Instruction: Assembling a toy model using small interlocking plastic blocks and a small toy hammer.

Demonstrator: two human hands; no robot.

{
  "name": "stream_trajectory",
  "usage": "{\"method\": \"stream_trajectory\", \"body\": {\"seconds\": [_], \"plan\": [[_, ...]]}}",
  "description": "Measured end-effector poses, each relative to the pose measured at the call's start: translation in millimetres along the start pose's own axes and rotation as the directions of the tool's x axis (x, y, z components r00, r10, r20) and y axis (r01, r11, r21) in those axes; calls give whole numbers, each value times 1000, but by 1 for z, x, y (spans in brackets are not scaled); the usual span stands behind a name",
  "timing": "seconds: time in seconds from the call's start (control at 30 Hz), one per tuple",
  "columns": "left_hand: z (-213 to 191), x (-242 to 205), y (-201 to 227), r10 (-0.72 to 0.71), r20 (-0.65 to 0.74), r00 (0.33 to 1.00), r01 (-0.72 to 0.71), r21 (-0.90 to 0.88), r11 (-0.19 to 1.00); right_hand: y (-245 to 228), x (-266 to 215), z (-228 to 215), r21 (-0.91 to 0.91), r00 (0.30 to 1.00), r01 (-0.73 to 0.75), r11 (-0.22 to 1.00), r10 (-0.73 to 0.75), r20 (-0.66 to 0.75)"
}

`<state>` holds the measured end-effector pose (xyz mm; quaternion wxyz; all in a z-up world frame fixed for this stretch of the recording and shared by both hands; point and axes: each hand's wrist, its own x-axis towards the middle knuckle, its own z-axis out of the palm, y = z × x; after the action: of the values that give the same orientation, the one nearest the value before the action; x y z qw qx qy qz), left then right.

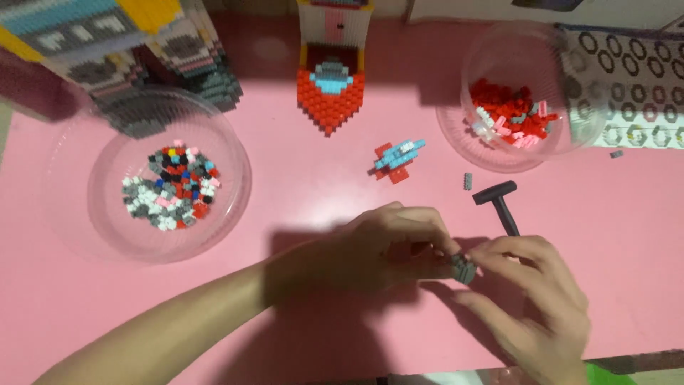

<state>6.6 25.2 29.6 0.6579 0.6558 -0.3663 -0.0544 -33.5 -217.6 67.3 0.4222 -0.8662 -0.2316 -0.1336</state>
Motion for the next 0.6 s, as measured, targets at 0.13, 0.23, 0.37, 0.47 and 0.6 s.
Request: {"method": "stream_trajectory", "body": {"seconds": [0.13,0.23,0.37,0.47,0.6], "plan": [[-5,5,15,48,34,998,-49,37,998,5,5,9,97,1000,20,995,-19,-13],[-3,4,25,-160,6,987,159,32,987,11,2,7,119,999,-19,993,23,-32],[9,5,15,74,-61,995,-55,271,961,28,-16,11,216,993,-48,975,70,-96],[12,-4,16,175,-101,979,-110,461,881,40,-34,21,546,985,-48,836,130,-112],[20,-8,24,335,-161,928,-172,613,771,50,-48,24,831,959,-207,516,273,70]]}}
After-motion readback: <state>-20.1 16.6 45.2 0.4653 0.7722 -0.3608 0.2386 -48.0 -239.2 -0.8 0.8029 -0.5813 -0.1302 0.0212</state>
